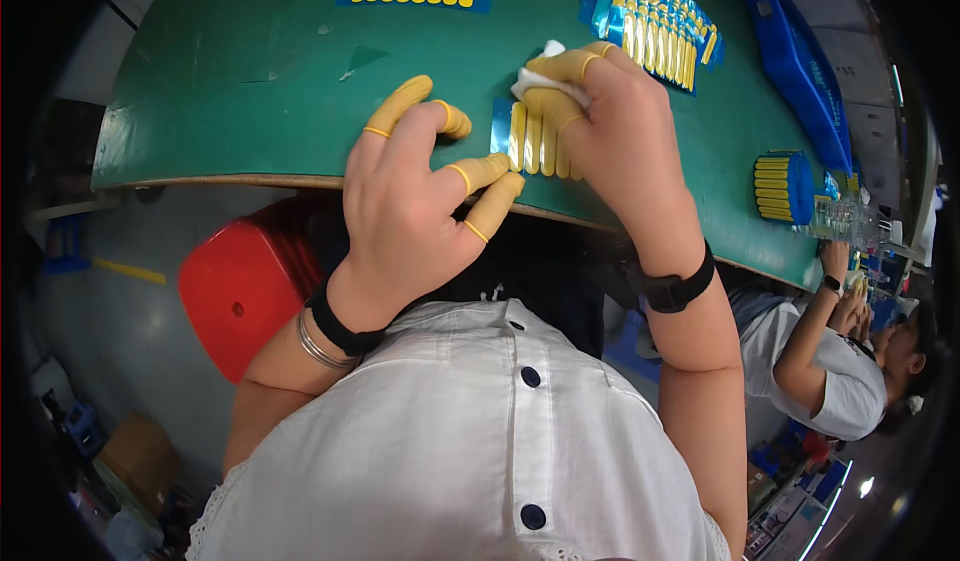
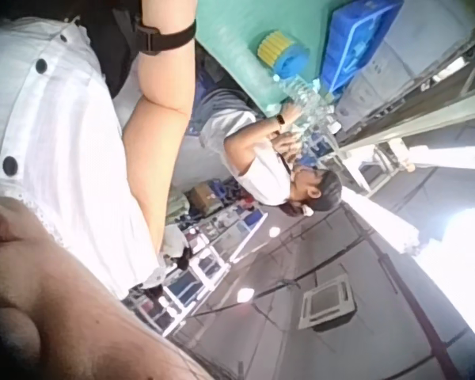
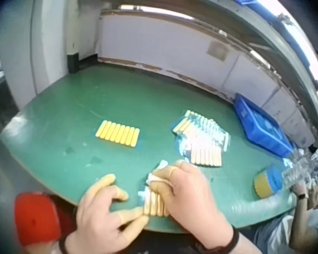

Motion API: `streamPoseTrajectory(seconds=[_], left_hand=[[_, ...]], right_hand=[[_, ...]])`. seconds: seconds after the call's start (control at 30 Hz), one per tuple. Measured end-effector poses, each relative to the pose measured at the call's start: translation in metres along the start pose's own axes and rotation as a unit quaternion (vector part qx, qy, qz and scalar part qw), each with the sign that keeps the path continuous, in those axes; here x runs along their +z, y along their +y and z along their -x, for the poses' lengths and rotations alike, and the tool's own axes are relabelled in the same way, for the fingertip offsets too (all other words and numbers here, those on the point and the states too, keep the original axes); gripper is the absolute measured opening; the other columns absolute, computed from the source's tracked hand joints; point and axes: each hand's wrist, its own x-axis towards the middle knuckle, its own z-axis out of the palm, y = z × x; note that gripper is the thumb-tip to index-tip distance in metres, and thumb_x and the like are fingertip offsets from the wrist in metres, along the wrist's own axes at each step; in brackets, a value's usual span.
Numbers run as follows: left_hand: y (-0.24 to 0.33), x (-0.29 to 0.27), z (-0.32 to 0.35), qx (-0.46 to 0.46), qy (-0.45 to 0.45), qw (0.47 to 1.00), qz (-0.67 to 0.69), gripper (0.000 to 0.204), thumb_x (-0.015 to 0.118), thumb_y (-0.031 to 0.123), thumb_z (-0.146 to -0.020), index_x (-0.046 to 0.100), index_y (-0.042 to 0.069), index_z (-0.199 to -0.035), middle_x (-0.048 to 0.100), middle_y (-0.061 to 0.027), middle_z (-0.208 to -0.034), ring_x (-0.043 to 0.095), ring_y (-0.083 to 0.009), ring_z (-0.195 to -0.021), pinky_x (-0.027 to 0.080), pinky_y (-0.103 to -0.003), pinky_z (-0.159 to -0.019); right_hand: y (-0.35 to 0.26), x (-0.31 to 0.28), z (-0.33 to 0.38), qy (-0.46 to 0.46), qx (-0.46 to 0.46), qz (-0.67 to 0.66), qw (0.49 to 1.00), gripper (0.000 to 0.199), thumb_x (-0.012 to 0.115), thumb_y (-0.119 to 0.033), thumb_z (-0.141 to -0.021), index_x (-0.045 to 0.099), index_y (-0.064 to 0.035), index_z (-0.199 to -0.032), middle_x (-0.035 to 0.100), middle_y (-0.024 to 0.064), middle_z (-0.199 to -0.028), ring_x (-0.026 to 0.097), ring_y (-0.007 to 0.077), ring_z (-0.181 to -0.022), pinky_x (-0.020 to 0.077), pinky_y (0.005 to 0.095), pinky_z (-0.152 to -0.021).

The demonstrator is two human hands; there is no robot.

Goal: Cleaning small yellow plastic components with a cloth and liquid.

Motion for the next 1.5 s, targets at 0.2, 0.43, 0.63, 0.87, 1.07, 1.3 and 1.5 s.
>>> streamPoseTrajectory(seconds=[0.2,0.43,0.63,0.87,1.07,1.3,1.5], left_hand=[[0.012,-0.002,-0.004,-0.044,-0.015,0.999,-0.01,0.033,0.083,0.024,-0.069,0.073,0.009,-0.096,0.06,-0.011,-0.108,0.052,-0.0367,-0.117,0.039,-0.048,-0.099],[0.015,0.013,-0.004,0.051,-0.091,0.994,-0.009,0.04,0.081,0.032,-0.07,0.071,0.009,-0.102,0.061,-0.0054,-0.112,0.052,-0.029,-0.118,0.032,-0.055,-0.105],[0.015,0.014,-0.005,0.047,-0.098,0.994,-0.008,0.04,0.081,0.033,-0.071,0.072,0.009,-0.102,0.06,-0.0054,-0.11,0.053,-0.0284,-0.117,0.032,-0.056,-0.106],[0.018,0.012,-0.009,0.06,-0.094,0.994,-0.014,0.042,0.081,0.034,-0.07,0.071,0.007,-0.101,0.059,-0.0056,-0.109,0.053,-0.0302,-0.114,0.031,-0.057,-0.106],[0.03,0.008,-0.025,0.019,-0.154,0.988,-0.002,0.091,0.081,0.057,-0.063,0.053,0.003,-0.131,0.049,-0.0142,-0.112,0.047,-0.036,-0.113,0.026,-0.063,-0.106],[0.046,0.021,-0.024,0.205,-0.25,0.944,-0.064,0.082,0.076,0.054,-0.067,0.057,0.008,-0.131,0.047,-0.0128,-0.137,0.037,-0.0381,-0.135,0.018,-0.065,-0.112],[0.026,0.021,-0.015,0.166,-0.125,0.978,0.016,0.039,0.079,0.041,-0.069,0.06,0.009,-0.08,0.057,-0.0064,-0.092,0.058,-0.0279,-0.096,0.035,-0.062,-0.105]], right_hand=[[0.039,-0.048,0.013,-0.076,0.086,-0.236,0.965,0.02,0.078,-0.011,-0.081,0.073,-0.0019,-0.097,0.071,0.0067,-0.098,0.067,0.0141,-0.089,0.0533,0.0262,-0.074],[0.025,-0.023,0.025,-0.055,0.037,-0.07,0.995,0.02,0.079,-0.01,-0.075,0.076,-0.0061,-0.094,0.065,0.0113,-0.087,0.06,0.0271,-0.071,0.0503,0.0337,-0.067],[0.031,-0.035,0.032,-0.015,0.048,-0.089,0.995,0.018,0.076,-0.011,-0.076,0.077,-0.007,-0.094,0.061,0.01,-0.079,0.059,0.0267,-0.069,0.0488,0.0337,-0.065],[0.031,-0.029,0.027,0.007,0.124,-0.073,0.99,0.019,0.076,-0.016,-0.078,0.077,-0.0068,-0.095,0.061,0.0114,-0.079,0.061,0.0269,-0.074,0.0494,0.0366,-0.067],[0.052,-0.017,0.021,0.112,0.155,-0.109,0.976,0.022,0.079,-0.016,-0.079,0.075,-0.0045,-0.097,0.067,0.0114,-0.09,0.065,0.0219,-0.079,0.0521,0.0333,-0.073],[0.062,-0.028,0.042,0.225,0.148,-0.169,0.948,0.022,0.08,-0.01,-0.079,0.072,-0.0013,-0.098,0.069,0.0117,-0.096,0.067,0.0198,-0.085,0.0526,0.0307,-0.075],[0.045,-0.019,0.036,0.211,0.104,-0.15,0.96,0.024,0.082,-0.012,-0.075,0.073,-0.0064,-0.096,0.068,0.0115,-0.091,0.067,0.0264,-0.081,0.0528,0.0341,-0.072]])
